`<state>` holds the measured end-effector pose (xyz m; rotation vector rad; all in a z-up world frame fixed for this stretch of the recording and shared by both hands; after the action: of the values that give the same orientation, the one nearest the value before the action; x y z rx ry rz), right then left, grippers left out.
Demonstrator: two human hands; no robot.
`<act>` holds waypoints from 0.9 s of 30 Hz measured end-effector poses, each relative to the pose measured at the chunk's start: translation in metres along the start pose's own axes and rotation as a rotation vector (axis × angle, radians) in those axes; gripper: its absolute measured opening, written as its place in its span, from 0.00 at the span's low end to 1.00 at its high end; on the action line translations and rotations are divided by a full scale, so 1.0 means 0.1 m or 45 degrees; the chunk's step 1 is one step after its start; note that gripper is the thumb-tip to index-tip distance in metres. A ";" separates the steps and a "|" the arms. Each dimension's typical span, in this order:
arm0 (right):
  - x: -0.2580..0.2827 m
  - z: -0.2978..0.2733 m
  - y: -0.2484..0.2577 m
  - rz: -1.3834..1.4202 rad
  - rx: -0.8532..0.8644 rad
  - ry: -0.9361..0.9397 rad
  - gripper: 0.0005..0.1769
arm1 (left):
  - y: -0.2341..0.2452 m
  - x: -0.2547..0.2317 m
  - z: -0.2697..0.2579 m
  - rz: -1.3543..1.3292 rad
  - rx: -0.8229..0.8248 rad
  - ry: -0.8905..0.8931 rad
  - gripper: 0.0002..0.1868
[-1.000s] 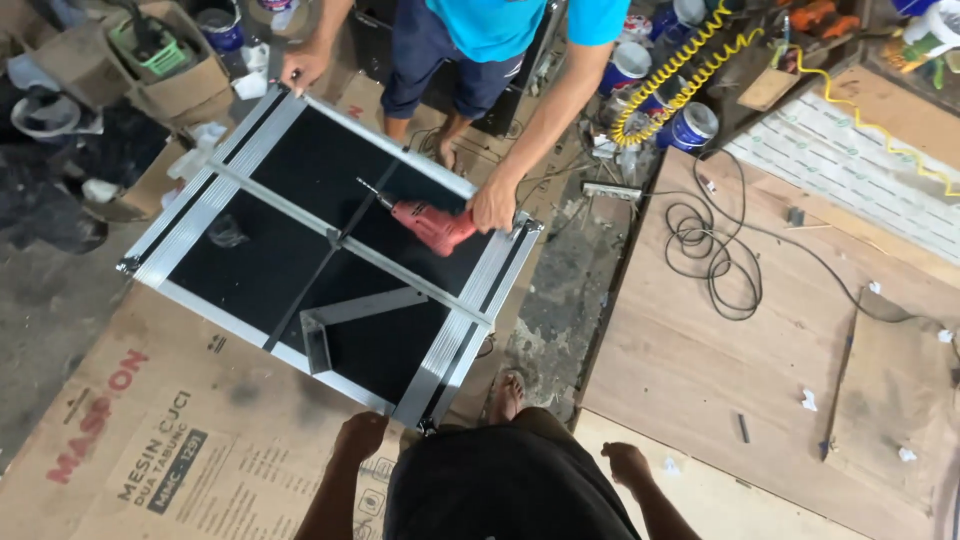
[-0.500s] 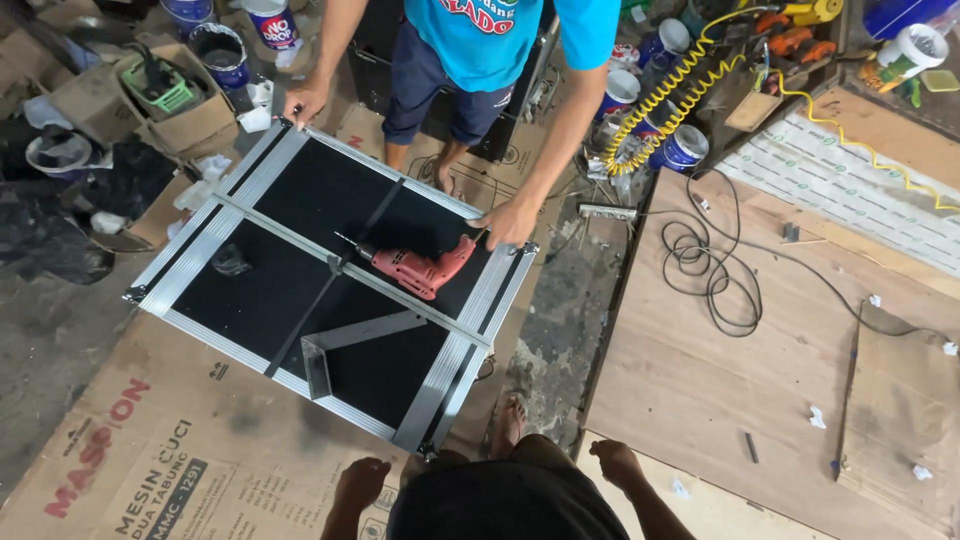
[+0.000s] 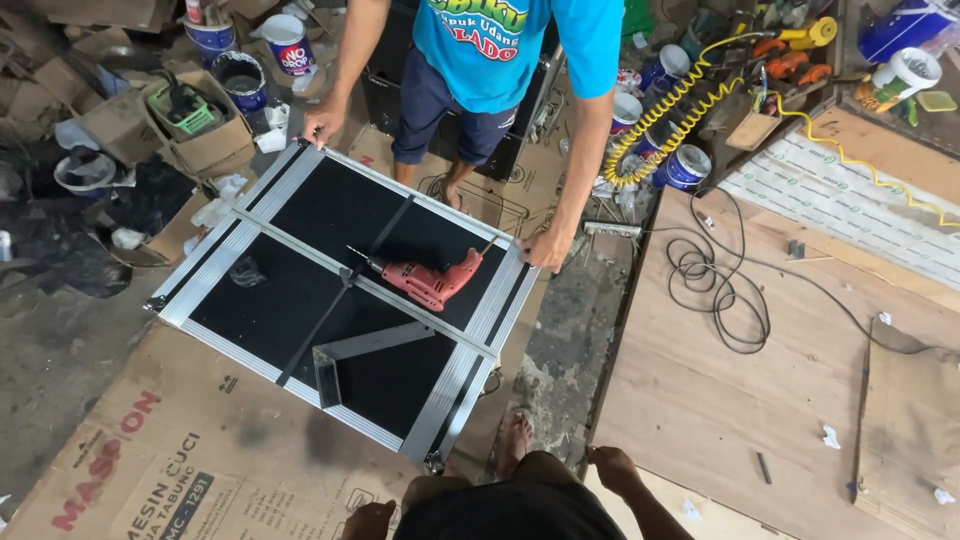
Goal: Measuring and marking an aluminum profile on a flight case using a ruler and a marker.
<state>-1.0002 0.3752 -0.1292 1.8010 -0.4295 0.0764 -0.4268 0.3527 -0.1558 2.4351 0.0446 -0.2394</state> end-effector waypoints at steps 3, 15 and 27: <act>0.15 -0.08 0.14 0.038 0.141 -0.191 0.17 | 0.01 -0.10 0.07 0.209 -0.283 -0.326 0.26; -0.20 -0.20 -0.54 -0.091 0.107 0.008 0.22 | 0.26 0.13 0.04 0.031 -0.357 -0.185 0.23; 1.64 0.78 0.43 0.296 0.322 -0.424 0.21 | 0.86 1.12 -1.33 -1.057 -0.425 0.914 0.29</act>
<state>-0.8750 0.2517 -0.0661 2.0116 -0.9002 -0.0096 -0.2871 0.3685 -0.0224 1.9221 1.2999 0.2786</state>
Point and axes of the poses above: each hand's wrist, its own z-axis towards the middle knuckle, its own y-axis out of the back of the hand, x = y × z, the point moved 9 cm from there along z, towards the middle knuckle, and after that the axes turned 13 degrees about -x, right-handed, at the moved point
